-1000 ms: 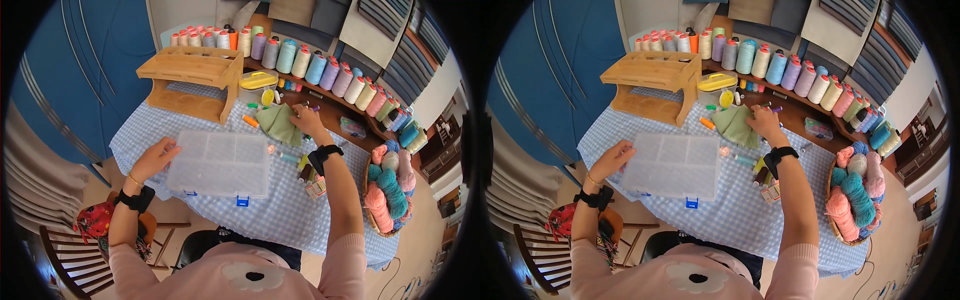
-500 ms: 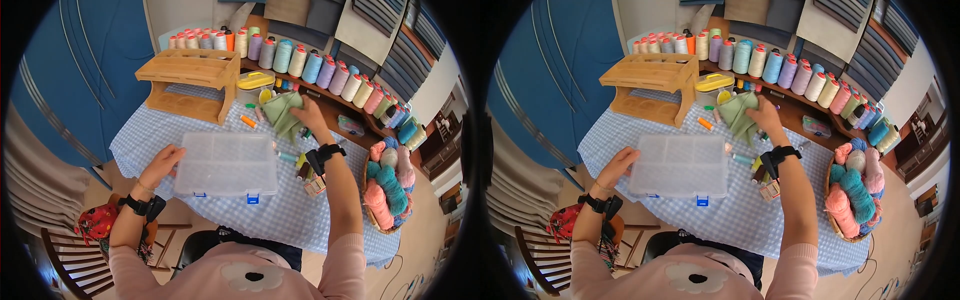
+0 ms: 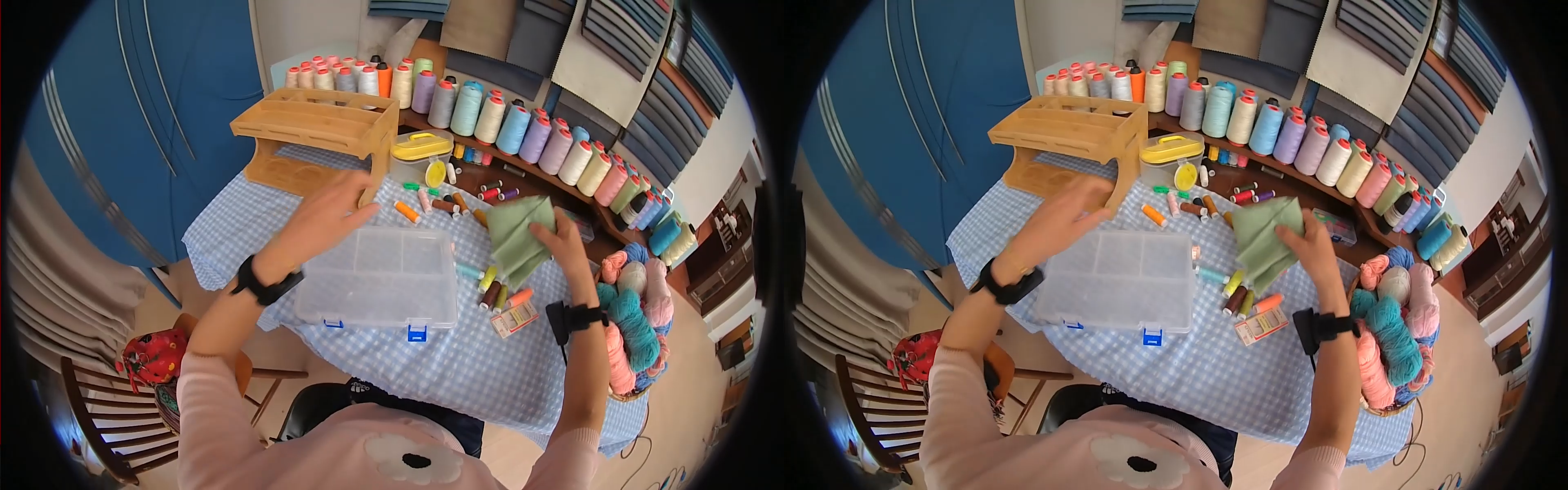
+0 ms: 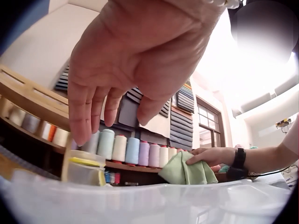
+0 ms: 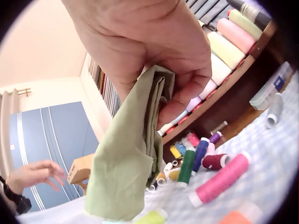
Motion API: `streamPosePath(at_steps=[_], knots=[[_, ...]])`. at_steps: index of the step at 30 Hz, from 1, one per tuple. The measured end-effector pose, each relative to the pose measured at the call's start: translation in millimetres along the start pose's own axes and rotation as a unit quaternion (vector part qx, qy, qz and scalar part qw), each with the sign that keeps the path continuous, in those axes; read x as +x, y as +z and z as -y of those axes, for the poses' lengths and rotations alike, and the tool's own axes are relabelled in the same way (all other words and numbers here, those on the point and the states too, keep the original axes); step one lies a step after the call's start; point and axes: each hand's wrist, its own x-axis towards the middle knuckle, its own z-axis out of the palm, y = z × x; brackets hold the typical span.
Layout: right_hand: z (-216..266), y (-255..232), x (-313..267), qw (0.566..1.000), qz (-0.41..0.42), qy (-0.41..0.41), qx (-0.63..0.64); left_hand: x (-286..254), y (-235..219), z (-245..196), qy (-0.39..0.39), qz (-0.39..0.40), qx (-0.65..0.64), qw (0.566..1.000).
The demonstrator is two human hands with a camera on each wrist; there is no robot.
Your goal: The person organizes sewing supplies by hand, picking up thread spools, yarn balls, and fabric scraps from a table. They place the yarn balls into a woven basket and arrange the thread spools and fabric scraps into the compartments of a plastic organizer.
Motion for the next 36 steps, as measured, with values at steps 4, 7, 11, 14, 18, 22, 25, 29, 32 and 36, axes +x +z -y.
streamPosePath(at_steps=[4, 7, 11, 14, 18, 22, 25, 29, 32, 36], knots=[[-26.1, 23.4, -19.1, 0.948, -0.024, 0.050, -0.314, 83.1, 54.7, 9.0, 0.034, 0.024, 0.102, 0.994], [-6.6, 28.5, -33.6, 0.904, -0.115, -0.083, -0.404, 147.7, 91.6, 35.0, 0.006, 0.044, 0.173, 0.984], [7.4, 22.4, -40.2, 0.902, -0.123, -0.081, -0.407, 199.3, 104.4, 52.9, -0.104, 0.171, 0.251, 0.947], [29.3, 18.2, -40.2, 0.912, -0.097, -0.113, -0.383, 214.1, 108.1, 68.6, -0.118, 0.193, 0.246, 0.943], [58.5, 30.1, -19.1, 0.939, -0.003, -0.133, -0.316, 225.1, 112.7, 76.6, -0.127, 0.212, 0.234, 0.940], [64.8, 65.4, 28.9, 0.959, 0.075, -0.165, -0.219, 223.6, 111.0, 78.3, -0.091, 0.223, 0.237, 0.941], [20.0, 108.2, 88.6, 0.973, 0.094, -0.145, -0.156, 216.0, 108.9, 83.4, -0.073, 0.241, 0.148, 0.956], [-4.3, 146.2, 138.8, 0.986, 0.068, -0.026, -0.151, 205.3, 106.9, 83.4, -0.060, 0.256, 0.144, 0.954], [-1.9, 155.2, 149.6, 0.989, 0.060, 0.016, -0.135, 199.5, 102.1, 81.9, -0.078, 0.257, 0.119, 0.956], [-13.1, 151.6, 143.6, 0.992, 0.086, 0.026, -0.094, 198.7, 98.0, 82.5, -0.077, 0.265, 0.082, 0.958]])
